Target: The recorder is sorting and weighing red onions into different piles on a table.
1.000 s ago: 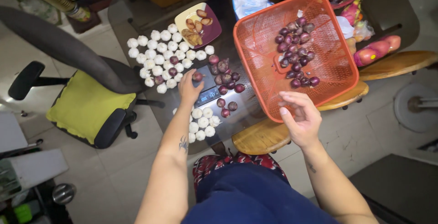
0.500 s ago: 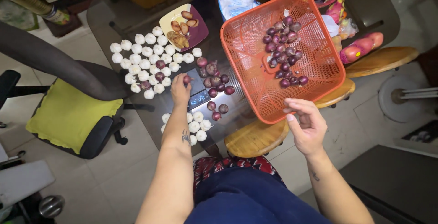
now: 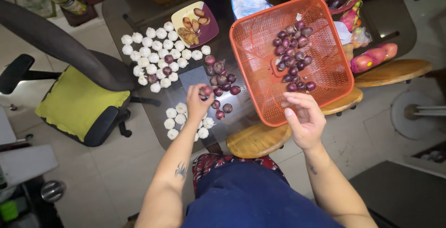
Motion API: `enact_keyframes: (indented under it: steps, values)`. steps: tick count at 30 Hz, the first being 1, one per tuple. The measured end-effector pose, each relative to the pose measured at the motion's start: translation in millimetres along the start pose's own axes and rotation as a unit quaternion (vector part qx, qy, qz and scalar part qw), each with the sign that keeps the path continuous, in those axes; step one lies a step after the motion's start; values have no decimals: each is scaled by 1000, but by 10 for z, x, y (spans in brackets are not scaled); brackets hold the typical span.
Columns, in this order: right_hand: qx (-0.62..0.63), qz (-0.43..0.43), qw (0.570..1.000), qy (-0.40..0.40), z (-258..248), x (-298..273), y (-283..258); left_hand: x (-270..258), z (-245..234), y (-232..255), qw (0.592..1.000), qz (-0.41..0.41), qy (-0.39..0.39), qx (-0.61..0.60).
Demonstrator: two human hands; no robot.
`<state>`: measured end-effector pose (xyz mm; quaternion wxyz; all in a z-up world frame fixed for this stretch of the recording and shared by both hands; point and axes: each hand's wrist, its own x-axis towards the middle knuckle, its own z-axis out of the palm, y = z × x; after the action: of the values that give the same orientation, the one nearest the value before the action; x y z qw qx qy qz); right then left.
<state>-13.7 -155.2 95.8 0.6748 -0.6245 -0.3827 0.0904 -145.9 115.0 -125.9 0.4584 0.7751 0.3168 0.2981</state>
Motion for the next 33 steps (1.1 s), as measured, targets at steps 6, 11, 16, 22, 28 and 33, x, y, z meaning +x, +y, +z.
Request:
enact_keyframes:
  steps: [6,11,16,22,28,33]
  values:
    - [21,-15,999,-18,15,58,34,-69,49,189,1000,8,-14,-4]
    - [23,-6,1000,-18,-44,10,73,-52,327,173,998,19,-32,51]
    - [-1,0,1000,-12,-183,-66,73,-51,794,-162,991,48,-58,113]
    - [-13,15,1000,3,-389,-141,4,-91,1042,-434,946,79,-147,279]
    - [-41,30,999,8,-576,-214,-13,-136,1166,-638,913,91,-173,357]
    - [-36,29,999,3,-652,-190,-6,-149,1232,-682,911,93,-139,377]
